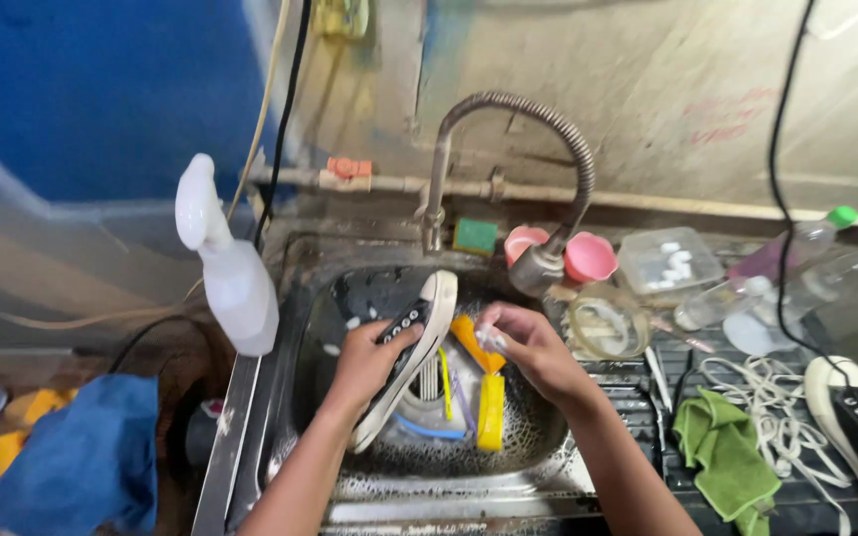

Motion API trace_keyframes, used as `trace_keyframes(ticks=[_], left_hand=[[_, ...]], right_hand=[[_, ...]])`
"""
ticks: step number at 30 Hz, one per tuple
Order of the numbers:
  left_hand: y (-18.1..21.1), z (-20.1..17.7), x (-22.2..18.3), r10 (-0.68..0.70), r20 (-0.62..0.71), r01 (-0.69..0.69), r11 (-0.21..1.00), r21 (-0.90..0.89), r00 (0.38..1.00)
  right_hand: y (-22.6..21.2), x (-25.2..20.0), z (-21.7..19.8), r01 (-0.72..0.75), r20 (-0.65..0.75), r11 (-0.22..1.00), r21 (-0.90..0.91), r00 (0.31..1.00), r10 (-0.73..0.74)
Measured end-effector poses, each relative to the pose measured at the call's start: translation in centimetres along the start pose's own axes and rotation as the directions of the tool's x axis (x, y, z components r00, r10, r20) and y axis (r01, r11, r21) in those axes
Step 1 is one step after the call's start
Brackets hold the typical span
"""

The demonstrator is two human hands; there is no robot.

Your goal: Cleaning a sneaker in a sink using a brush and soapy water

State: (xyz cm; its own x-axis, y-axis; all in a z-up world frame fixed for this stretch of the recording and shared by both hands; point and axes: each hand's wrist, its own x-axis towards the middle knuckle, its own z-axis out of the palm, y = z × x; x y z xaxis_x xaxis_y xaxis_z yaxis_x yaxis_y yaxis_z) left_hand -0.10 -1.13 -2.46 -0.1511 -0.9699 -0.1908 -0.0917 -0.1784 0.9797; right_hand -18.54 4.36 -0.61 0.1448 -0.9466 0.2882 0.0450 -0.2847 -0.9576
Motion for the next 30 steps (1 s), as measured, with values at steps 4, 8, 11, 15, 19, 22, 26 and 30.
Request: trace_keyframes(ticks=[4,8,11,15,19,22,26,30], left_hand=[[0.8,-0.9,-0.3,0.031,0.062,-0.036,0.996,0.077,0.998],[0.4,-0.7,-0.8,0.269,0.268,-0.343,0.896,0.283,0.925],[-0.4,0.1,-0.8,0.567,0.362,-0.669,0.68,0.301,0.74],[-1.7,2.0,-2.1,0.536,0.44,-0.677,0.68,0.282,0.721],[-2.1,3.4,-3.7,0.687,0.433,-0.799,0.582,0.153,0.583],[-1.6,3.6,-4.5,0.686,0.402,-0.779,0.613,0.13,0.606],[-1.1,2.8,-4.5,0.591,0.363,-0.682,0.699,0.215,0.72],[-2.0,2.2,-4.1,0.531,0.262,-0.586,0.778,0.226,0.806]], right_hand=[[-2.0,-2.5,0.3,0.007,-0.14,0.979,0.206,0.99,0.022],[-4.5,-6.3,0.9,0.035,-0.265,0.999,0.028,0.964,-0.026],[-4.2,-9.5,1.4,0.044,-0.364,0.987,-0.154,0.926,-0.098],[-7.5,-12.7,1.6,0.018,-0.596,0.953,-0.301,0.777,-0.203],[-13.9,-15.5,-0.4,-0.173,-0.403,0.364,-0.915,0.429,-0.809],[-18.4,-20.1,-6.8,-0.507,-0.048,-0.06,-0.86,0.196,-0.979],[-26.3,-20.9,-16.5,-0.598,0.25,-0.391,-0.7,0.307,-0.918],[-22.5,-28.1,-31.8,-0.77,-0.094,-0.265,-0.58,0.387,-0.918]])
